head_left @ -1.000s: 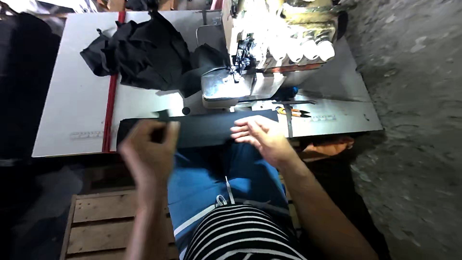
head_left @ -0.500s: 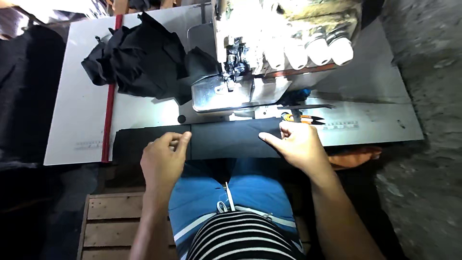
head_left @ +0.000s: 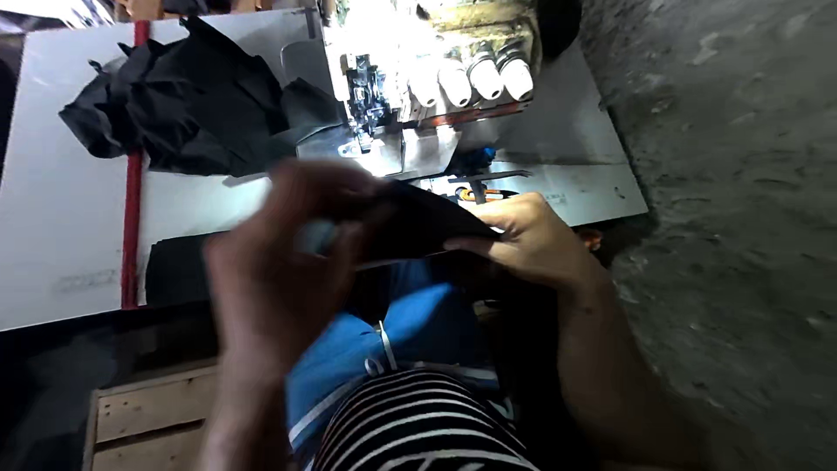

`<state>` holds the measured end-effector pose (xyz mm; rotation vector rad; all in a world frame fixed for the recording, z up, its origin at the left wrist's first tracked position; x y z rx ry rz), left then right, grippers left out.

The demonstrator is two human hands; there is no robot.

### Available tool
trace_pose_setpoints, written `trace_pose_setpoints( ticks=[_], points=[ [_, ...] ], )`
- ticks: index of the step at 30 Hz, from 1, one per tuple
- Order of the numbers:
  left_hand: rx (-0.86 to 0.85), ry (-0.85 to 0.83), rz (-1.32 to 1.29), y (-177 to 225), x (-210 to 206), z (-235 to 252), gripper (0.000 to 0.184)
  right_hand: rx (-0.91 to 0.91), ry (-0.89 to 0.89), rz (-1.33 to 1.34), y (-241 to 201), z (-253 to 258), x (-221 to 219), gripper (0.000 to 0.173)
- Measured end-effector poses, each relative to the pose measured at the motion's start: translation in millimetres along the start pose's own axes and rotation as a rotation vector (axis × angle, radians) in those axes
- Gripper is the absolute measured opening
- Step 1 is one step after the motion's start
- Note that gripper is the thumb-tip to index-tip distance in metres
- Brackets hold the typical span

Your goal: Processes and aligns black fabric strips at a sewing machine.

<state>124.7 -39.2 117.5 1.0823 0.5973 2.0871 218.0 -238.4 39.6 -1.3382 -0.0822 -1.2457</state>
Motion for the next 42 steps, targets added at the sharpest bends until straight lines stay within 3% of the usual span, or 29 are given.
trace_pose_setpoints(
  ticks=[3, 8, 10, 16, 22, 30, 42],
  points=[
    [0.216, 0.126, 0.105, -59, 56, -30, 0.043, -0.191, 0.112, 0.367, 17, -14, -4, 0.004],
    [0.466, 0.183, 0.177, -102, 79, -107, 0.042, -0.528, 0.395, 0.849, 36, -26, -67, 0.010],
    [0.545, 0.185, 0.213, -110, 87, -126, 0.041, -0.573, 0.473, 0.829, 37, -27, -78, 0.017],
    [0.613, 0.298, 0.109, -116, 107, -146, 0.042, -0.534, 0.449, 0.636, 19, -20, -79, 0.021],
    [0.504, 0.357, -0.074, -115, 105, -142, 0.048, -0.520, 0.440, 0.589, 19, -22, -70, 0.014],
    [0.535, 0.344, 0.030, -117, 100, -143, 0.036, -0.511, 0.533, 0.564, 17, -21, -62, 0.010],
    [0.510, 0.447, 0.008, -124, 108, -144, 0.046, -0.454, 0.519, 0.505, 12, -6, -59, 0.007]
  ],
)
Point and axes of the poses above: each hand's wrist, its own z-axis towards the middle knuckle, its own x-axis out of the back of the hand, y = z × x, the point moved 9 cm from there along z, towards the middle knuckle
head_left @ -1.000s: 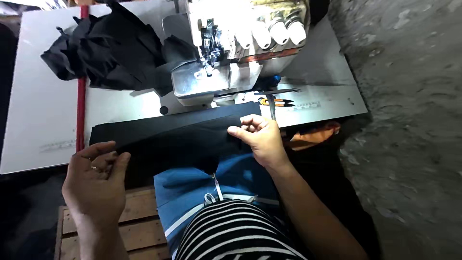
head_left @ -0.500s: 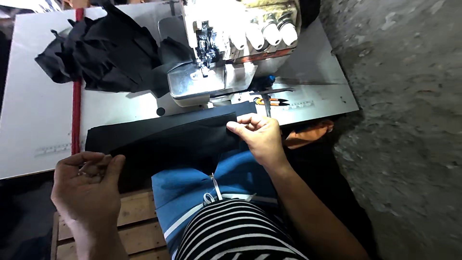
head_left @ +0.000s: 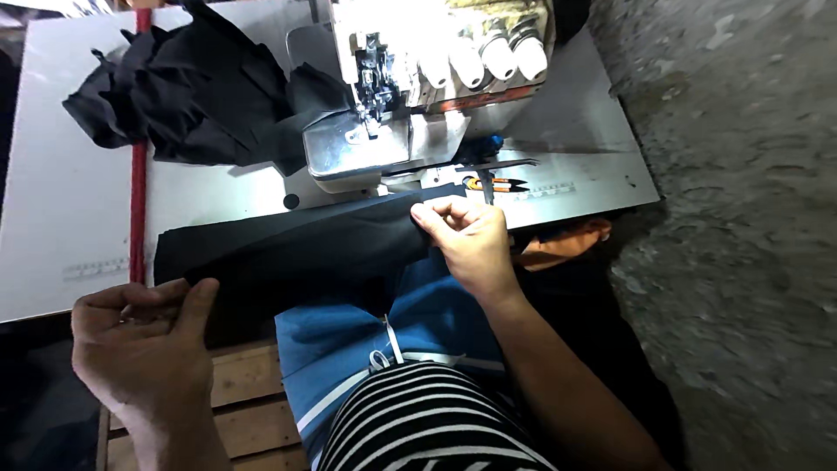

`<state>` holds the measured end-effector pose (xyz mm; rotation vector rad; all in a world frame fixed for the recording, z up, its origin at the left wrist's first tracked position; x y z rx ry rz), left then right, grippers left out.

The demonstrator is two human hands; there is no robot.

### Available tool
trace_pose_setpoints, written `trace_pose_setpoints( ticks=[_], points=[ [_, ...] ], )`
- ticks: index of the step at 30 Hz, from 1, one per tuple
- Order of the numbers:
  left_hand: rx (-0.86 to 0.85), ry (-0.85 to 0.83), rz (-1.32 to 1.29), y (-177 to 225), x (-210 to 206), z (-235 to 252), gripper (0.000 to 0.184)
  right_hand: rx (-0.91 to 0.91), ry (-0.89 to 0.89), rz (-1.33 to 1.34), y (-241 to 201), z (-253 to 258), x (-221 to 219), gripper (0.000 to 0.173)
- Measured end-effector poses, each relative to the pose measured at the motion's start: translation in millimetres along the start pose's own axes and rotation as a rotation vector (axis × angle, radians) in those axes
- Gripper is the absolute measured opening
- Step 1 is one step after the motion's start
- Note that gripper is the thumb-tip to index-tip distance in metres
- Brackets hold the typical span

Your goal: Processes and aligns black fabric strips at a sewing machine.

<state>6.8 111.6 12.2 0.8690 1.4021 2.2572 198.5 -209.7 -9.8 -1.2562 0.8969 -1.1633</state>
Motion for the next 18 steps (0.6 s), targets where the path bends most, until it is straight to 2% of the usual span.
trace_pose_setpoints(
  ticks=[4, 7, 9, 12, 14, 16, 18],
  points=[
    [0.003, 0.022, 0.094, 4, -6, 9, 0.043, 0.103, 0.045, -0.183, -6, 9, -3, 0.009],
    [-0.132, 0.051, 0.137, 19, 11, 38, 0.039, 0.267, 0.120, -0.314, -25, 30, -15, 0.012],
    [-0.188, 0.038, 0.221, 24, 4, 67, 0.037, 0.363, 0.147, -0.389, -32, 46, -28, 0.013],
    [-0.198, -0.107, 0.468, 27, -52, 94, 0.041, 0.353, 0.151, -0.433, -25, 61, -43, 0.015],
    [-0.331, -0.206, 0.509, 46, -100, 81, 0.035, 0.287, 0.168, -0.458, -21, 69, -44, 0.019],
    [-0.495, -0.349, 0.377, 66, -151, 49, 0.032, 0.196, 0.137, -0.437, -14, 69, -42, 0.023],
    [-0.539, -0.436, 0.203, 65, -186, 28, 0.031, 0.121, 0.081, -0.395, -7, 71, -40, 0.022]
  ],
)
Point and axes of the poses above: each hand's wrist, its own z-axis towards the middle knuckle, its own x-axis out of the back of the hand, y = z × x, the point moved 9 cm from there along z, towards the middle knuckle
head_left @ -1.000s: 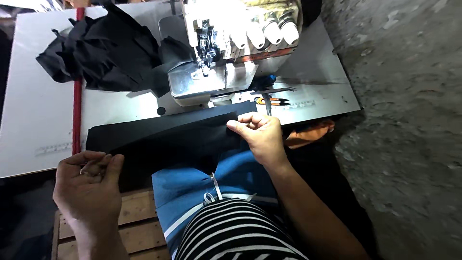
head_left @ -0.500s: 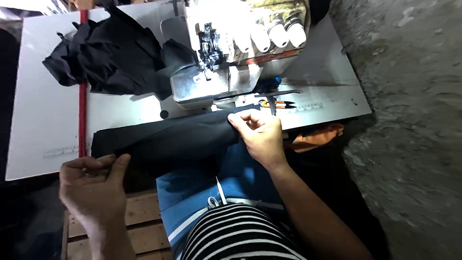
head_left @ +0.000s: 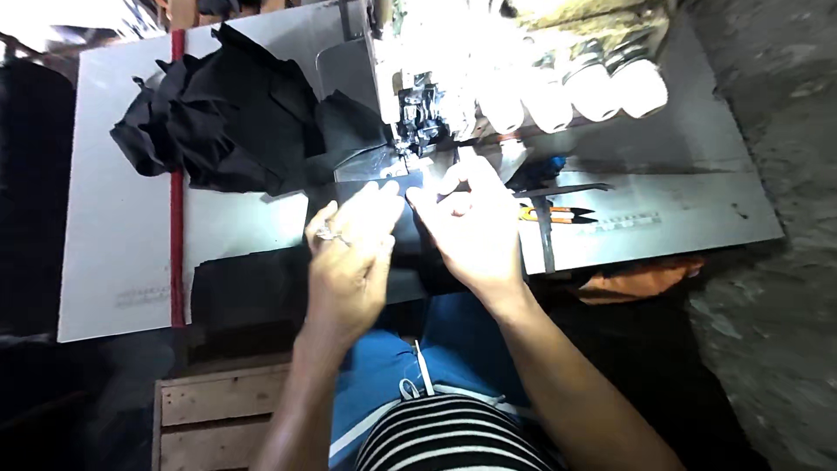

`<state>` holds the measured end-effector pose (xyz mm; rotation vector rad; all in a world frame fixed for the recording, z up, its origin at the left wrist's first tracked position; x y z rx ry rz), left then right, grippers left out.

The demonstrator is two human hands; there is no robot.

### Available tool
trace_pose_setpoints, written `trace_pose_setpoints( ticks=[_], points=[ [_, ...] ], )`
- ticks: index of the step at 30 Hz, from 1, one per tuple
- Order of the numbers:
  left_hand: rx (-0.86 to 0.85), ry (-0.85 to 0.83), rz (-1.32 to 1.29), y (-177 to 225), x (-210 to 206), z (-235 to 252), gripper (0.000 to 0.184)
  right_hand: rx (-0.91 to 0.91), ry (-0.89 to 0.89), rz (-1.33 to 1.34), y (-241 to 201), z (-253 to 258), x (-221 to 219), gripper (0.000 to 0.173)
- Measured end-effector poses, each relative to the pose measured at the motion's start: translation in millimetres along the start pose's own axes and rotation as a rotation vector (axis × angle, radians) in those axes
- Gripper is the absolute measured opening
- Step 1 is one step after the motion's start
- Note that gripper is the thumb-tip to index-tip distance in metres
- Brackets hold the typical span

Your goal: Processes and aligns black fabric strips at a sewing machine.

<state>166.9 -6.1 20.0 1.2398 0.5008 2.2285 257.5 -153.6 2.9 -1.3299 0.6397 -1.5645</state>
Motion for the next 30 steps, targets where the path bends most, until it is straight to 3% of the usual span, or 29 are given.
trace_pose_setpoints(
  ticks=[2, 6, 14, 22, 24, 28, 30],
  points=[
    [-0.013, -0.008, -0.065, -4, -20, -5, 0.032, -0.038, -0.065, 0.034, 5, 0, 0, 0.021],
    [0.013, 0.064, -0.052, -7, -23, -3, 0.027, -0.103, -0.099, 0.195, 13, -2, 3, 0.015],
    [0.080, 0.118, 0.030, -5, -23, 12, 0.028, -0.162, -0.189, 0.456, 24, -12, -4, 0.034],
    [0.072, 0.095, 0.067, 0, -24, 12, 0.032, -0.231, -0.222, 0.646, 30, -21, -4, 0.035],
    [0.064, -0.002, 0.059, 4, -20, 10, 0.037, -0.194, -0.216, 0.653, 26, -21, -2, 0.037],
    [-0.045, -0.068, 0.179, 14, -19, -2, 0.067, -0.159, -0.205, 0.634, 23, -19, 3, 0.037],
    [-0.072, -0.018, 0.246, 15, -25, -5, 0.050, -0.160, -0.218, 0.619, 22, -19, 4, 0.036]
  ],
)
Point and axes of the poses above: each hand's wrist, its own z-axis towards the middle knuckle, its own x-axis out of the back of the hand, y = z × x, the point moved 9 cm from there along z, towards the middle knuckle
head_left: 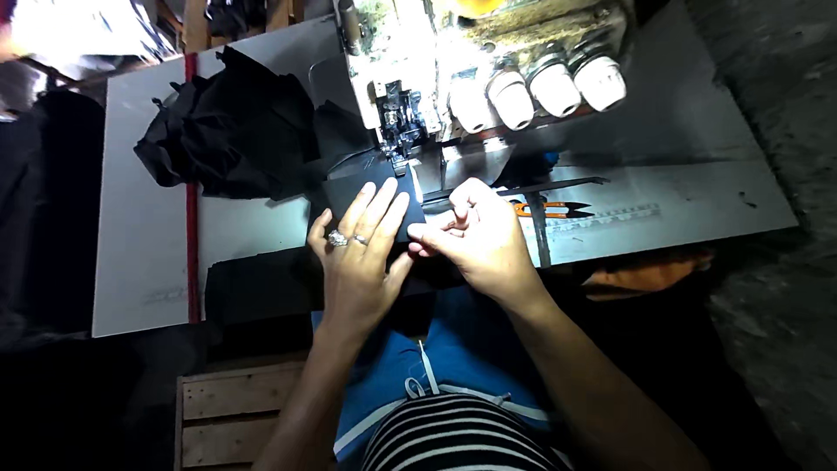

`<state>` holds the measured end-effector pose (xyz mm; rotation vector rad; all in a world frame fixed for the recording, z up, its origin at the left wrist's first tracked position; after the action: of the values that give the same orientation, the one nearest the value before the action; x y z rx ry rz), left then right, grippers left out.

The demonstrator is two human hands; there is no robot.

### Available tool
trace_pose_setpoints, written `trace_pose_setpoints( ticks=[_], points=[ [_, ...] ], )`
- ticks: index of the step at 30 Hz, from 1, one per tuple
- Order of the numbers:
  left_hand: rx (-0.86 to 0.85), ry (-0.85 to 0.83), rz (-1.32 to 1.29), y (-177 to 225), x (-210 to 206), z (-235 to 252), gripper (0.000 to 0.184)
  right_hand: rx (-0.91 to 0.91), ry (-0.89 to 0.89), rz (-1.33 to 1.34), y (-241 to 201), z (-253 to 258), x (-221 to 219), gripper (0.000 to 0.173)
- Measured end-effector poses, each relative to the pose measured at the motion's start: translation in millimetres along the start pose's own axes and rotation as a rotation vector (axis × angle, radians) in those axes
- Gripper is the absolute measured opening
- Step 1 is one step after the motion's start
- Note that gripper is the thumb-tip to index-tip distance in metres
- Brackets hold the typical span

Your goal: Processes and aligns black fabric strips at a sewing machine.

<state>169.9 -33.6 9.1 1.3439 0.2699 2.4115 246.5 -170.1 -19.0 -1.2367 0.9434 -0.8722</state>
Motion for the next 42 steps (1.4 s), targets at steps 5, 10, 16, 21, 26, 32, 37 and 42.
trace_pose_setpoints(
  ticks=[5, 10, 16, 21, 26, 32, 37, 42],
  points=[
    [0.041, 0.118, -0.091, -1, 11, 6, 0.036, -0.022, -0.021, -0.029, -8, -1, -2, 0.033],
    [0.123, 0.055, -0.199, -14, 6, 8, 0.038, -0.027, -0.046, -0.116, -4, 4, -3, 0.019],
    [0.125, 0.020, -0.208, -38, -1, 36, 0.040, 0.053, 0.042, -0.220, -6, 20, -3, 0.017],
    [0.165, -0.081, -0.089, -52, -9, 52, 0.046, 0.070, -0.011, -0.219, -4, 2, 5, 0.017],
    [0.240, -0.037, -0.122, -59, 36, 1, 0.056, 0.230, 0.062, -0.604, -9, -34, 55, 0.016],
    [0.882, 0.049, 0.212, -181, 136, -146, 0.059, 0.198, 0.088, -1.110, 5, -70, 117, 0.034],
    [1.001, -0.003, 0.144, -184, 137, -164, 0.039, 0.361, 0.046, -1.017, -23, -57, 52, 0.024],
    [1.002, 0.108, 0.118, -176, 151, -163, 0.035, 0.253, 0.024, -1.165, 5, -45, 76, 0.022]
  ],
)
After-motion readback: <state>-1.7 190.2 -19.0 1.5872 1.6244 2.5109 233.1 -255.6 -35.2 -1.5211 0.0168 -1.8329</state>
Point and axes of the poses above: each hand's wrist, its own z-axis towards the middle knuckle, its own x-axis out of the back of the hand, y = z × x, the point moved 9 cm from there along z, towards the middle knuckle
